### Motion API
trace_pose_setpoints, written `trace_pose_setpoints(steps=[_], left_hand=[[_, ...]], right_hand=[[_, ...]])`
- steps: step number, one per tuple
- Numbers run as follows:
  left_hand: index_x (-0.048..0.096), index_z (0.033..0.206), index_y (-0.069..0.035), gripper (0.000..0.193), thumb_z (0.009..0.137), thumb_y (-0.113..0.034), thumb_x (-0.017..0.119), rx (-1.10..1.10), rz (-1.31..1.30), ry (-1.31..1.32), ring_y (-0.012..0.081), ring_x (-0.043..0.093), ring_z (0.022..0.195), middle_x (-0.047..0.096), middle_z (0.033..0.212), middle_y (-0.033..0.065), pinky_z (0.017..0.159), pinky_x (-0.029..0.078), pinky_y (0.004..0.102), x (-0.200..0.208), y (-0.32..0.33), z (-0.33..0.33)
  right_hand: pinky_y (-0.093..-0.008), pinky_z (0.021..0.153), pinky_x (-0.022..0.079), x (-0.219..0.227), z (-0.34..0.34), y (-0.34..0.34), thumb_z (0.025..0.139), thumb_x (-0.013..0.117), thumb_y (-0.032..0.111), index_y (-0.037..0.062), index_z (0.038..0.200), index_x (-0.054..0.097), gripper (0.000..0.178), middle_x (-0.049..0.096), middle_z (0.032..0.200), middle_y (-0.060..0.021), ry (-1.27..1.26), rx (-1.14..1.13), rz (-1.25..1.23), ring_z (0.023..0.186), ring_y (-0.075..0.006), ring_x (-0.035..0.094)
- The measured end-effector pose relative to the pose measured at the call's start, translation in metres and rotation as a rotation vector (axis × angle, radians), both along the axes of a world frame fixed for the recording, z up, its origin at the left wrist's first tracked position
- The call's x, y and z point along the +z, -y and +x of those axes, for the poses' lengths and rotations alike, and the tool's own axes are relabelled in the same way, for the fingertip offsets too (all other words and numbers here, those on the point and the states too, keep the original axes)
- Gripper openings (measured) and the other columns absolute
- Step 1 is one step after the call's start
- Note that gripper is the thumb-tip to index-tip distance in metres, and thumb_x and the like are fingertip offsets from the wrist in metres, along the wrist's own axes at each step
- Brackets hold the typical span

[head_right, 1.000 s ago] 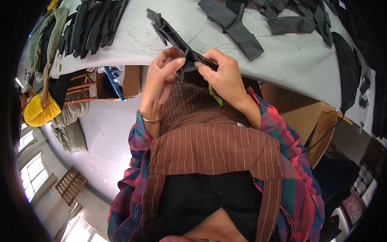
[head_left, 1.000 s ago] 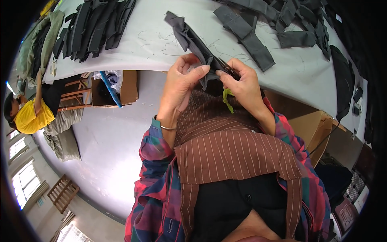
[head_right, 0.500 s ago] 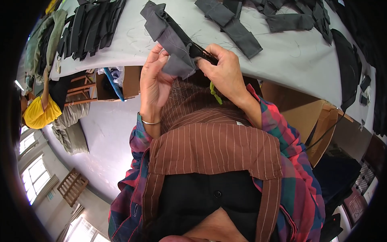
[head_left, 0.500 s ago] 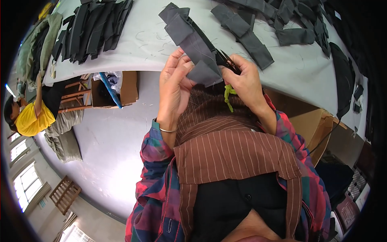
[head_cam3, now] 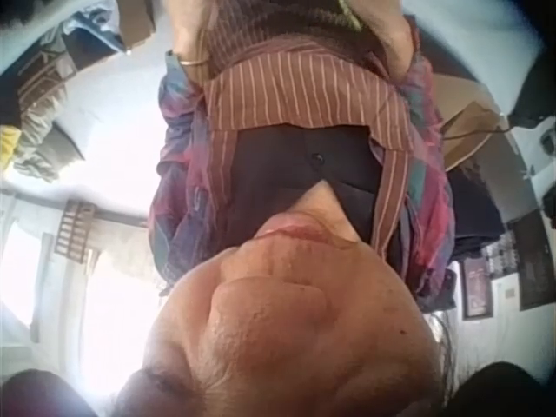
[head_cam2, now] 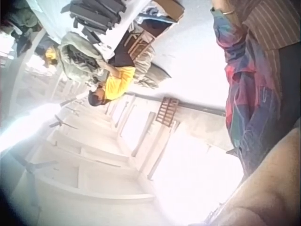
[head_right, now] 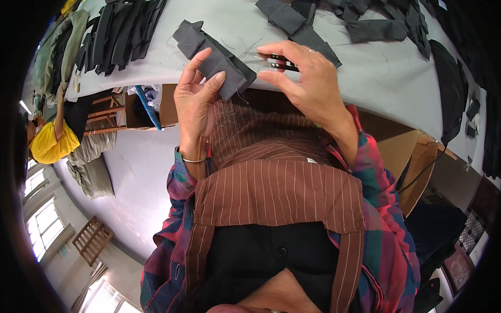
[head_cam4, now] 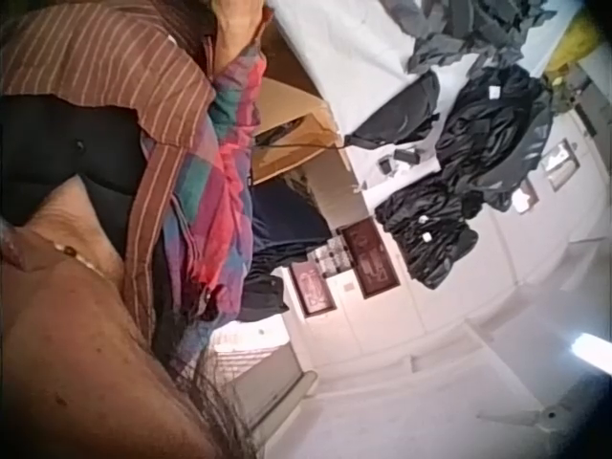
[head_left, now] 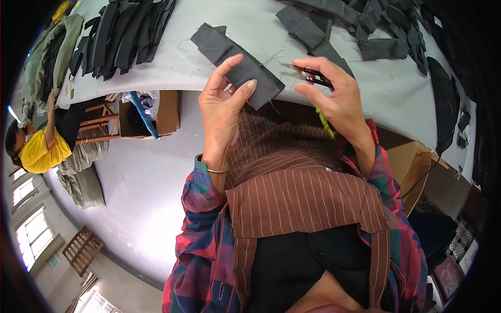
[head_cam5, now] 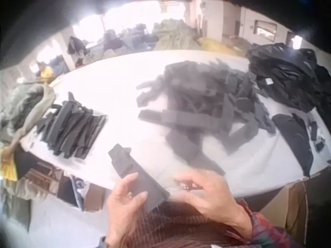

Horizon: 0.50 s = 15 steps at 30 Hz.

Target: Trimming excess material and loose threads from black fabric components using small scissors.

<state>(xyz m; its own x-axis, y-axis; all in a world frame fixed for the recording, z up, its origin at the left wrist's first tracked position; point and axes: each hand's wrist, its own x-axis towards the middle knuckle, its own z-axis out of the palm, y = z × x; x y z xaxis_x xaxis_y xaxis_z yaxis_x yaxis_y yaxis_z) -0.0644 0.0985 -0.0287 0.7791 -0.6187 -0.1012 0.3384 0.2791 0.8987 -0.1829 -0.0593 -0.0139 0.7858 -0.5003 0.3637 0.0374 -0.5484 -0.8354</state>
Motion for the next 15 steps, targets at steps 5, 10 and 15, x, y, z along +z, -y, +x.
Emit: trace_pose_setpoints(steps=[5, 10, 15], left_hand=[[0.065, 0.112, -0.001, 0.033, 0.081, 0.005, 0.07, 0.059, 0.124, 0.107, 0.0026, 0.051, 0.071, 0.06, 0.088, -0.0002, 0.06, 0.042, 0.0168, 0.001, 0.0, -0.001], [0.067, 0.109, -0.003, 0.029, 0.081, 0.002, 0.072, 0.041, 0.202, 0.173, -0.0015, 0.04, 0.057, 0.051, 0.068, -0.008, 0.05, 0.032, 0.0144, -0.002, -0.001, -0.004], [0.068, 0.106, -0.003, 0.027, 0.08, 0.002, 0.072, 0.027, 0.219, 0.186, -0.0017, 0.039, 0.056, 0.05, 0.066, -0.0085, 0.049, 0.032, 0.0145, -0.002, -0.002, -0.004]], right_hand=[[-0.0297, 0.064, 0.035, 0.01, -0.011, 0.008, 0.073, 0.076, 0.021, 0.016, 0.093, 0.071, 0.022, 0.067, 0.081, 0.0036, -0.09, 0.133, -0.324, 0.066, -0.0181, 0.053], [-0.0311, 0.061, 0.033, 0.009, -0.009, 0.001, 0.073, 0.075, 0.023, 0.0172, 0.086, 0.07, 0.015, 0.062, 0.073, 0.0056, -0.108, 0.156, -0.492, 0.065, -0.017, 0.053], [-0.0314, 0.06, 0.033, 0.008, -0.009, -0.001, 0.073, 0.076, 0.022, 0.0159, 0.082, 0.068, 0.014, 0.062, 0.073, 0.0052, -0.103, 0.14, -0.516, 0.064, -0.0173, 0.052]])
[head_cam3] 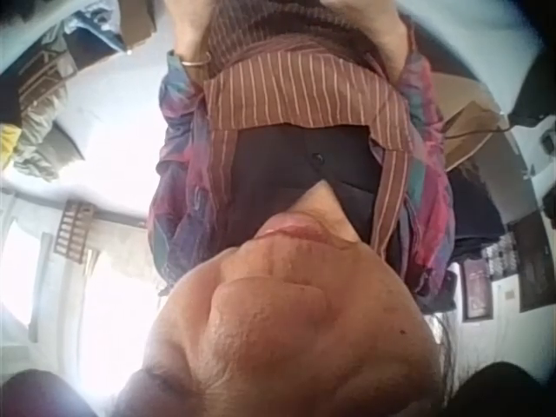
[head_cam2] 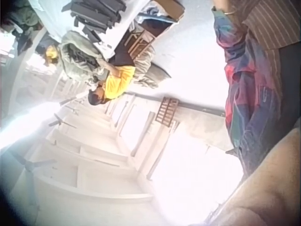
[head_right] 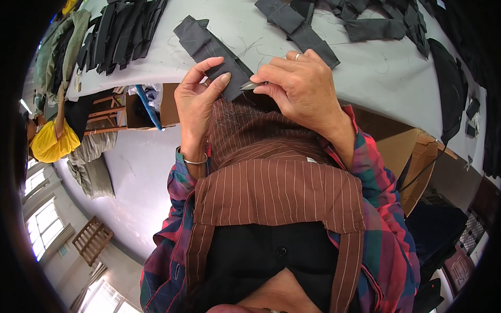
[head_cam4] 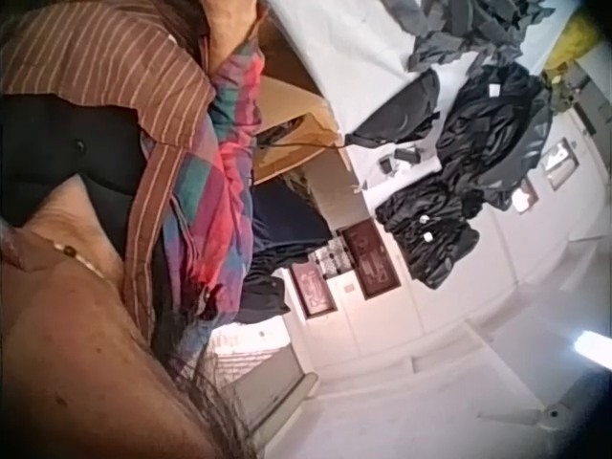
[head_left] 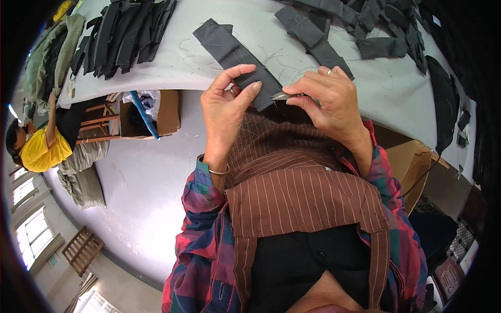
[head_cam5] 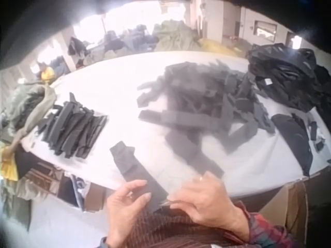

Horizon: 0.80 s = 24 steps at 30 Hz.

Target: Trimming excess material and loose threads from black fabric components using small scissors.

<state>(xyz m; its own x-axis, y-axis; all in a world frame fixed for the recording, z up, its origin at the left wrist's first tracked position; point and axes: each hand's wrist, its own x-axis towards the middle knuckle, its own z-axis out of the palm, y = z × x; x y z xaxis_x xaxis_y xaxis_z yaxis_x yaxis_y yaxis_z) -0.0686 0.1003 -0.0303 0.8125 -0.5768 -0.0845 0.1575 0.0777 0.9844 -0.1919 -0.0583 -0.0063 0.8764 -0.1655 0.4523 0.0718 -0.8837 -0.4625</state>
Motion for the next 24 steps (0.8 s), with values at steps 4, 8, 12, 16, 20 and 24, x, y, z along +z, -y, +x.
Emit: trace_pose_setpoints(steps=[4, 8, 12, 16, 20, 24], left_hand=[[0.066, 0.108, 0.001, 0.028, 0.081, 0.005, 0.07, -0.009, 0.041, -0.005, 0.0044, 0.05, 0.072, 0.057, 0.084, -0.0004, 0.063, 0.043, 0.0185, 0.0047, -0.001, 0.0001], [0.063, 0.11, 0.004, 0.029, 0.082, 0.007, 0.069, -0.016, 0.02, -0.003, 0.0103, 0.06, 0.087, 0.064, 0.101, 0.0074, 0.076, 0.053, 0.0224, 0.0032, -0.0046, 0.0022], [0.063, 0.11, 0.004, 0.029, 0.082, 0.007, 0.069, -0.013, 0.058, -0.005, 0.0105, 0.06, 0.087, 0.064, 0.101, 0.0071, 0.076, 0.053, 0.0225, 0.0056, -0.0038, 0.0021], [0.064, 0.11, 0.004, 0.028, 0.082, 0.008, 0.069, -0.013, 0.05, 0.032, 0.0106, 0.06, 0.087, 0.064, 0.101, 0.0071, 0.077, 0.053, 0.0225, 0.0054, -0.0047, 0.0026], [0.064, 0.109, 0.004, 0.028, 0.082, 0.008, 0.069, -0.019, 0.064, -0.002, 0.0106, 0.06, 0.088, 0.063, 0.103, 0.0076, 0.078, 0.052, 0.0224, 0.0059, -0.0032, 0.0017], [0.064, 0.109, 0.004, 0.029, 0.082, 0.008, 0.069, -0.017, 0.061, -0.001, 0.0106, 0.059, 0.088, 0.063, 0.103, 0.0076, 0.078, 0.052, 0.0222, 0.0066, -0.0025, 0.001]], right_hand=[[-0.0322, 0.061, 0.034, -0.0028, -0.0038, 0.0025, 0.072, 0.076, 0.021, 0.0147, 0.08, 0.067, 0.014, 0.063, 0.075, 0.0046, -0.003, -0.021, 0.055, 0.066, -0.0175, 0.053], [-0.0324, 0.062, 0.036, -0.0002, -0.0038, 0.0026, 0.071, 0.077, 0.021, 0.0141, 0.082, 0.066, 0.016, 0.065, 0.076, 0.004, 0.009, -0.031, 0.061, 0.067, -0.0185, 0.055], [-0.0327, 0.062, 0.036, -0.001, -0.003, 0.0012, 0.071, 0.077, 0.021, 0.0132, 0.085, 0.066, 0.019, 0.065, 0.076, 0.0026, 0.02, 0.002, 0.077, 0.067, -0.0198, 0.055], [-0.0327, 0.062, 0.036, -0.0035, -0.0026, 0.0012, 0.072, 0.077, 0.021, 0.0126, 0.085, 0.066, 0.019, 0.065, 0.076, 0.0018, 0.003, 0.019, 0.13, 0.068, -0.0201, 0.055], [-0.0326, 0.062, 0.036, -0.0044, -0.0031, 0.0009, 0.073, 0.076, 0.022, 0.0126, 0.085, 0.066, 0.019, 0.065, 0.075, 0.0017, -0.015, 0.018, 0.136, 0.067, -0.0201, 0.055], [-0.0325, 0.062, 0.035, -0.0066, -0.0018, -0.0007, 0.074, 0.075, 0.022, 0.0126, 0.084, 0.065, 0.017, 0.064, 0.074, 0.0019, -0.007, 0.008, 0.141, 0.066, -0.0196, 0.055]])
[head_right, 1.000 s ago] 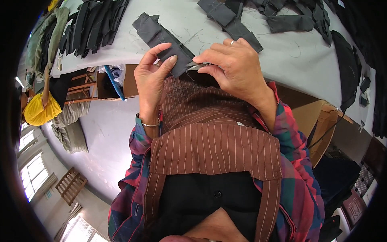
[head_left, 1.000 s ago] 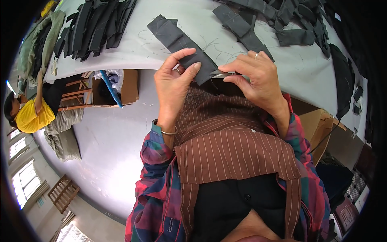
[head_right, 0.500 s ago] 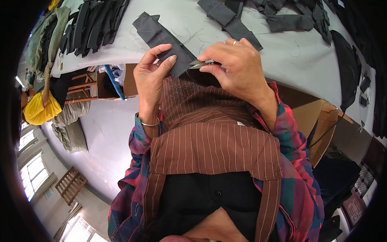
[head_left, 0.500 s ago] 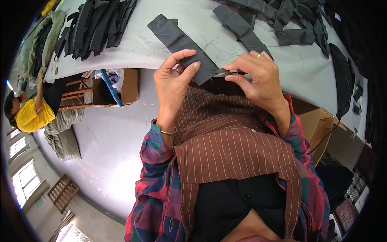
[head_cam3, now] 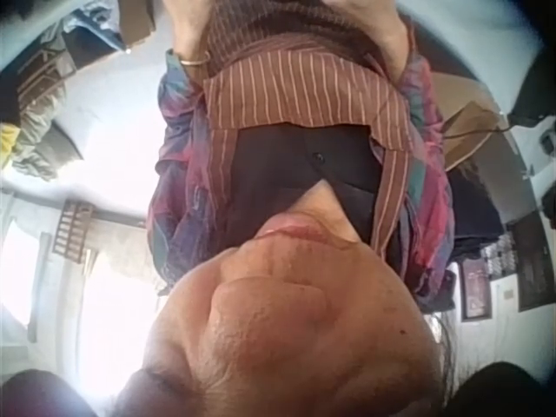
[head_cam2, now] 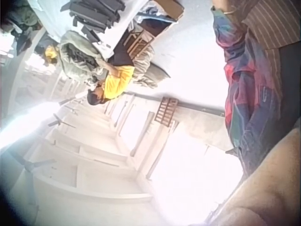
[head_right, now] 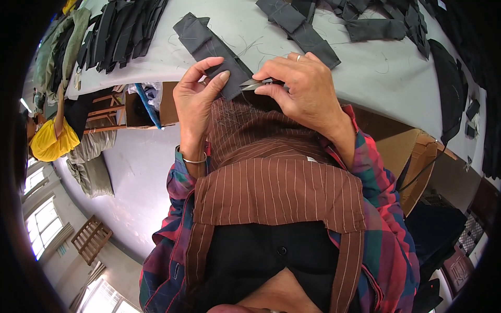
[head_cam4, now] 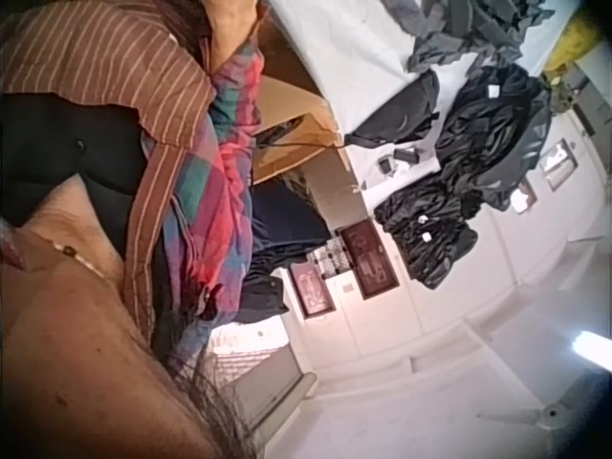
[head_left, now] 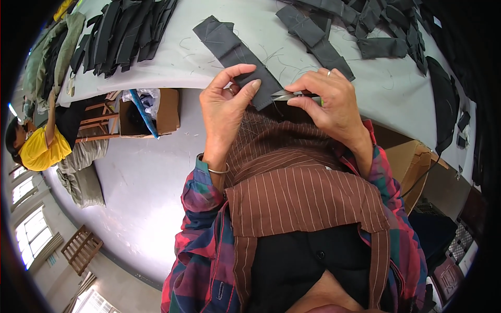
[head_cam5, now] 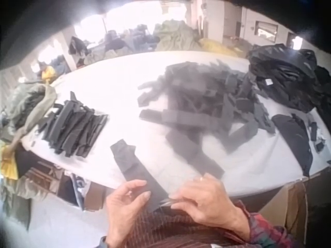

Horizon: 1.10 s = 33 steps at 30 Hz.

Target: Trimming excess material and loose threads from black fabric components using small scissors.

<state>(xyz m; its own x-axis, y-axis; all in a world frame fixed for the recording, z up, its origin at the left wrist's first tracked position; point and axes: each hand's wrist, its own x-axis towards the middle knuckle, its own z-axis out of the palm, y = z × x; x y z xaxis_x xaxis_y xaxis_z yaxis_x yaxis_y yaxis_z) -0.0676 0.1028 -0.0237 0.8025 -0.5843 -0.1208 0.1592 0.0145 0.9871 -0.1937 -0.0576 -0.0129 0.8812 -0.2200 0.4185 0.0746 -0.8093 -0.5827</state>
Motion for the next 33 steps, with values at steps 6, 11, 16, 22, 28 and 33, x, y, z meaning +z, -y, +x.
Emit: trace_pose_setpoints(steps=[6, 11, 16, 22, 28, 33], left_hand=[[0.069, 0.103, -0.002, 0.024, 0.08, 0.002, 0.072, 0.034, -0.058, 0.037, -0.0018, 0.038, 0.057, 0.051, 0.069, -0.0079, 0.049, 0.03, 0.0143, -0.004, 0.003, -0.001], [0.069, 0.102, -0.002, 0.023, 0.08, 0.002, 0.072, 0.045, -0.031, 0.078, -0.0016, 0.04, 0.056, 0.051, 0.068, -0.0071, 0.049, 0.032, 0.0147, -0.002, 0.003, -0.001], [0.069, 0.101, -0.001, 0.022, 0.08, 0.002, 0.072, 0.032, -0.026, 0.068, -0.0016, 0.04, 0.056, 0.051, 0.068, -0.0072, 0.048, 0.032, 0.0149, -0.003, 0.005, -0.002], [0.068, 0.101, -0.001, 0.021, 0.081, 0.003, 0.071, -0.006, 0.001, 0.094, -0.0015, 0.04, 0.058, 0.053, 0.071, -0.007, 0.049, 0.032, 0.0151, 0.003, 0.006, -0.007], [0.068, 0.101, -0.001, 0.021, 0.081, 0.004, 0.07, -0.032, 0.021, 0.087, -0.0014, 0.041, 0.06, 0.055, 0.074, -0.0064, 0.05, 0.034, 0.0154, 0.002, 0.005, -0.007], [0.068, 0.101, 0.0, 0.021, 0.081, 0.004, 0.07, -0.048, 0.045, 0.08, -0.0014, 0.042, 0.06, 0.055, 0.074, -0.0063, 0.05, 0.034, 0.0155, 0.002, 0.006, -0.007]], right_hand=[[-0.0323, 0.06, 0.034, 0.001, 0.0, 0.001, 0.074, 0.076, 0.021, 0.0133, 0.083, 0.065, 0.016, 0.064, 0.072, 0.0027, -0.011, 0.0, -0.029, 0.064, -0.0186, 0.054], [-0.0324, 0.061, 0.035, 0.003, -0.001, -0.001, 0.073, 0.076, 0.02, 0.0136, 0.083, 0.066, 0.016, 0.064, 0.072, 0.0025, 0.004, -0.032, 0.022, 0.064, -0.0186, 0.055], [-0.0327, 0.063, 0.038, 0.007, 0.003, -0.011, 0.071, 0.077, 0.021, 0.0135, 0.084, 0.066, 0.018, 0.064, 0.073, 0.002, -0.01, 0.024, 0.024, 0.068, -0.0194, 0.058], [-0.0334, 0.063, 0.036, 0.005, 0.005, -0.015, 0.071, 0.075, 0.021, 0.0137, 0.082, 0.064, 0.018, 0.06, 0.072, 0.0025, -0.024, 0.076, -0.084, 0.068, -0.0192, 0.056], [-0.0333, 0.063, 0.035, 0.004, 0.006, -0.014, 0.071, 0.074, 0.021, 0.015, 0.08, 0.062, 0.017, 0.056, 0.069, 0.004, -0.002, 0.095, -0.17, 0.068, -0.0181, 0.052], [-0.0331, 0.063, 0.035, 0.003, 0.007, -0.013, 0.071, 0.074, 0.02, 0.0156, 0.079, 0.061, 0.015, 0.055, 0.069, 0.0044, 0.022, 0.102, -0.189, 0.067, -0.0176, 0.052]])
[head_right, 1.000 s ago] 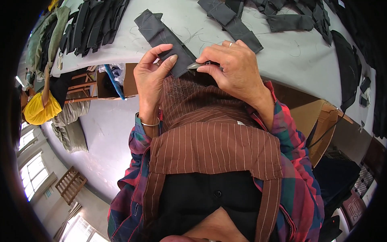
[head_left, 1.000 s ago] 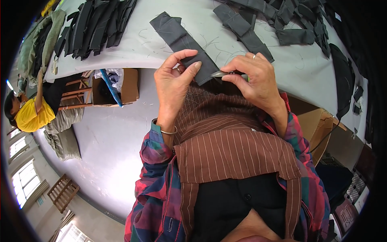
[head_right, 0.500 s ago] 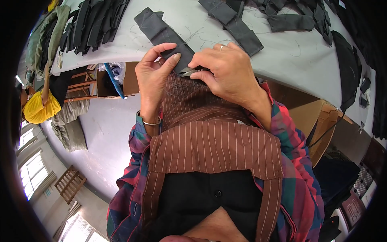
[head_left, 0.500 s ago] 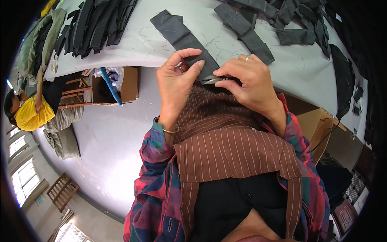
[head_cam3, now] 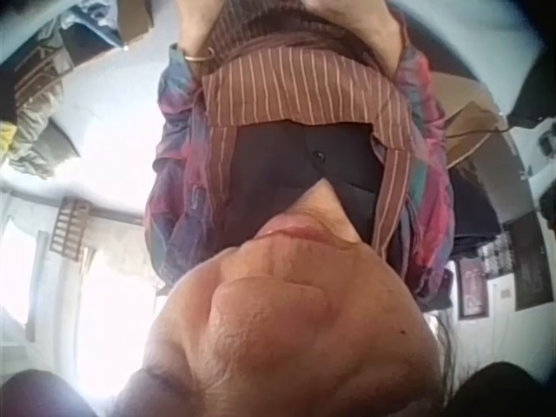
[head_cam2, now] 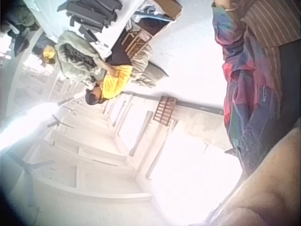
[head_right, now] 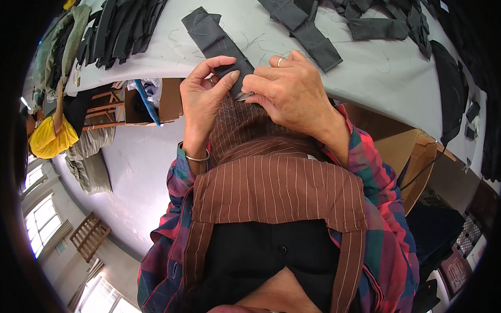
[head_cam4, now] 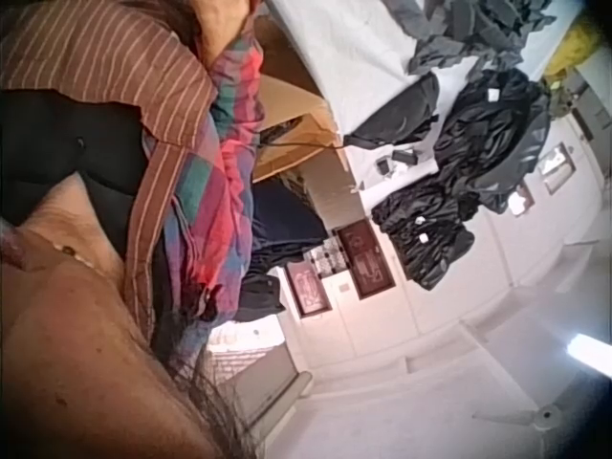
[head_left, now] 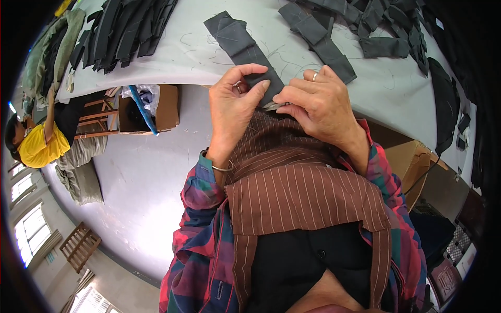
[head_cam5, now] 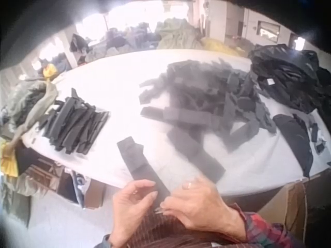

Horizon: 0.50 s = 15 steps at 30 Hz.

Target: Trimming excess material and loose threads from black fabric components using small scissors.

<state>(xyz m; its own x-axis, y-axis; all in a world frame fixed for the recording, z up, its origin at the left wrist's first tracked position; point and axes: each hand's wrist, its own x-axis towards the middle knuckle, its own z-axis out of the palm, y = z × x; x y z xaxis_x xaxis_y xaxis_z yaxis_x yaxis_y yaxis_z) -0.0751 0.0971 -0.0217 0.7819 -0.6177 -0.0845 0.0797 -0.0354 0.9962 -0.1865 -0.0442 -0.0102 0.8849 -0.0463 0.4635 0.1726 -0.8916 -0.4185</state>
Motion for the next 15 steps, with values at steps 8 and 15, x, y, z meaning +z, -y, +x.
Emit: trace_pose_setpoints(steps=[8, 15], left_hand=[[0.067, 0.102, 0.001, 0.019, 0.083, 0.003, 0.068, 0.086, -0.171, -0.292, 0.0011, 0.049, 0.059, 0.058, 0.077, -0.0035, 0.05, 0.041, 0.0172, 0.004, 0.0, 0.003], [0.066, 0.106, 0.002, 0.02, 0.092, -0.012, 0.062, -0.119, -0.169, -0.44, 0.0051, 0.055, 0.061, 0.06, 0.077, 0.0006, 0.053, 0.043, 0.0186, 0.072, -0.017, -0.012]], right_hand=[[-0.0315, 0.067, 0.037, 0.014, -0.001, 0.002, 0.07, 0.075, 0.02, 0.0152, 0.086, 0.065, 0.019, 0.063, 0.074, 0.0034, -0.025, -0.05, 0.309, 0.07, -0.0167, 0.058], [-0.0238, 0.058, 0.042, 0.052, 0.001, 0.004, 0.078, 0.073, 0.008, 0.0071, 0.089, 0.067, 0.013, 0.062, 0.071, 0.0022, 0.094, -0.009, 0.659, 0.064, -0.0083, 0.057]])
